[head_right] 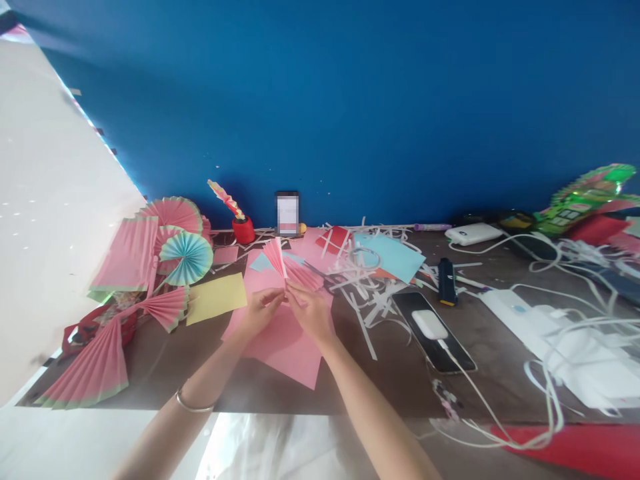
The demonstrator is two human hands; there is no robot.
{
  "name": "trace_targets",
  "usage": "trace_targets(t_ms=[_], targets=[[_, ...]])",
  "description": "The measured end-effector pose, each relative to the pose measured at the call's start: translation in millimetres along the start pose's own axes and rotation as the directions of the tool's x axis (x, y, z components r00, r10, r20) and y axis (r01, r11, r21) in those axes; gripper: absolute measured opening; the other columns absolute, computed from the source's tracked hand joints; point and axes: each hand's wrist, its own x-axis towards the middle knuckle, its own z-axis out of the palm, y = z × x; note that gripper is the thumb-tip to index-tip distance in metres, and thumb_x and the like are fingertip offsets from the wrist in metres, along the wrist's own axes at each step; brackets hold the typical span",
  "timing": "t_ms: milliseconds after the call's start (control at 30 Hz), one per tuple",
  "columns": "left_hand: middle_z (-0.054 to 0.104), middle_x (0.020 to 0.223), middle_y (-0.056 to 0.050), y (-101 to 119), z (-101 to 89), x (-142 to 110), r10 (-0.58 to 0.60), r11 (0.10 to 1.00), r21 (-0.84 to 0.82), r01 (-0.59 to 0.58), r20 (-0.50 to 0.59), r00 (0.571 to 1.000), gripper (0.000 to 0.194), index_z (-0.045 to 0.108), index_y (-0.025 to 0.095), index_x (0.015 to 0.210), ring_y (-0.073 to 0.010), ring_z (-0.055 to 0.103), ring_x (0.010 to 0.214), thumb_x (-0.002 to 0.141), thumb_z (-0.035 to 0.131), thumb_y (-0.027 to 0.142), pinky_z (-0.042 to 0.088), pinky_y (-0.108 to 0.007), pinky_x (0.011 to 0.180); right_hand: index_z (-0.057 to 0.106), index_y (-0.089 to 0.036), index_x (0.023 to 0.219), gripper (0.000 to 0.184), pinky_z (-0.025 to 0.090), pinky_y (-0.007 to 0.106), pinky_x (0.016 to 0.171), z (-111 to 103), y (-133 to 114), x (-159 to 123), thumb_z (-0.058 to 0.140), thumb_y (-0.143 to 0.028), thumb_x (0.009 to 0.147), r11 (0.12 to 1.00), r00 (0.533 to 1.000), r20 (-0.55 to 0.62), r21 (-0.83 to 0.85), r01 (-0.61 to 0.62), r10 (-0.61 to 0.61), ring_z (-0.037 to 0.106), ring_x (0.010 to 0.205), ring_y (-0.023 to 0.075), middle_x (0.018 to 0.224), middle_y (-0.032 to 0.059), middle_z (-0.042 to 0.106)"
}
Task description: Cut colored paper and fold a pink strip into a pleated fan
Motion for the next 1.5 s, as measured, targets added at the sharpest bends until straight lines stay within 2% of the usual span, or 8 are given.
trace_targets(t_ms=[267, 500, 767, 933, 1133, 1233, 1367, 1500], targets=[[0.069, 0.093, -0.009, 3, -0.3, -1, -0.017, 1.0, -0.004, 0.017, -0.016, 1.0, 0.026, 0.068, 0.015, 0.094, -0.0187, 0.065, 0.082, 0.081, 0.051, 0.03, 0.051, -0.029, 0.074, 0.066, -0.024, 0.099, 0.023, 0.049, 0.038, 0.089, 1, 0, 0, 0.053, -0.03, 0.081, 0.997, 0.999, -0.012, -0.066, 0.036, -0.037, 0.061, 0.099, 0.021, 0.105, 0.005, 0.066], [0.07, 0.092, -0.01, 5, -0.1, -1, -0.034, 0.999, -0.024, 0.033, -0.021, 0.999, 0.026, 0.068, 0.014, 0.092, -0.0195, 0.065, 0.082, 0.08, 0.052, 0.031, 0.051, -0.03, 0.076, 0.065, -0.024, 0.084, 0.013, 0.05, 0.038, 0.084, 1, 2, 1, 0.053, -0.028, 0.081, 0.997, 0.996, -0.053, -0.043, 0.064, -0.067, 0.063, 0.092, 0.0205, 0.098, 0.0051, 0.068], [0.07, 0.091, -0.007, 12, 1.8, -4, -0.015, 0.996, 0.084, 0.018, -0.028, 0.999, 0.024, 0.068, 0.018, 0.092, -0.0181, 0.065, 0.08, 0.08, 0.049, 0.026, 0.05, -0.025, 0.064, 0.058, -0.022, 0.077, 0.016, 0.043, 0.04, 0.091, 3, 1, 1, 0.044, -0.026, 0.084, 0.991, 0.999, 0.034, -0.127, 0.033, -0.029, 0.052, 0.109, 0.0207, 0.112, 0.008, 0.058], [0.07, 0.089, -0.006, 10, 2.1, -4, 0.002, 0.992, 0.129, 0.002, -0.033, 0.999, 0.024, 0.069, 0.018, 0.093, -0.0172, 0.065, 0.079, 0.079, 0.048, 0.021, 0.051, -0.025, 0.065, 0.052, -0.021, 0.077, 0.018, 0.046, 0.04, 0.086, 8, 8, -1, 0.038, -0.025, 0.086, 0.985, 0.997, 0.073, -0.171, -0.02, 0.033, 0.051, 0.106, 0.0213, 0.104, 0.0101, 0.055], [0.069, 0.093, -0.008, 9, 3.9, -5, -0.05, 0.995, 0.082, 0.054, -0.046, 0.998, 0.027, 0.068, 0.017, 0.096, -0.0193, 0.065, 0.08, 0.081, 0.048, 0.028, 0.051, -0.026, 0.063, 0.05, -0.021, 0.081, 0.016, 0.042, 0.041, 0.09, 5, 9, 0, 0.037, -0.028, 0.086, 0.991, 1.0, 0.019, -0.135, 0.003, 0.0, 0.048, 0.11, 0.022, 0.103, 0.0103, 0.056], [0.069, 0.094, -0.009, 10, 3.5, -4, -0.037, 0.998, 0.045, 0.038, -0.034, 0.999, 0.027, 0.068, 0.017, 0.096, -0.019, 0.065, 0.08, 0.081, 0.05, 0.029, 0.051, -0.028, 0.066, 0.051, -0.022, 0.078, 0.014, 0.043, 0.039, 0.088, 2, 5, 1, 0.042, -0.03, 0.085, 0.994, 1.0, 0.022, -0.107, 0.011, -0.008, 0.052, 0.104, 0.0212, 0.096, 0.0083, 0.057], [0.07, 0.089, -0.009, 10, 1.6, -2, -0.052, 0.998, -0.036, 0.051, -0.02, 0.998, 0.026, 0.069, 0.015, 0.091, -0.0189, 0.064, 0.08, 0.078, 0.054, 0.031, 0.051, -0.031, 0.074, 0.053, -0.023, 0.08, 0.014, 0.041, 0.041, 0.091, 2, 1, 0, 0.052, -0.036, 0.08, 0.997, 0.999, 0.024, -0.066, -0.027, 0.029, 0.051, 0.105, 0.0222, 0.101, 0.007, 0.057], [0.07, 0.086, -0.009, 9, 1.0, -1, -0.092, 0.984, -0.148, 0.095, 0.027, 0.995, 0.028, 0.069, 0.014, 0.089, -0.0185, 0.064, 0.078, 0.077, 0.057, 0.035, 0.051, -0.031, 0.075, 0.054, -0.022, 0.078, 0.015, 0.042, 0.04, 0.09, 3, 3, -1, 0.05, -0.037, 0.081, 0.996, 0.996, 0.023, 0.001, -0.09, 0.09, 0.05, 0.109, 0.0226, 0.103, 0.007, 0.057]])
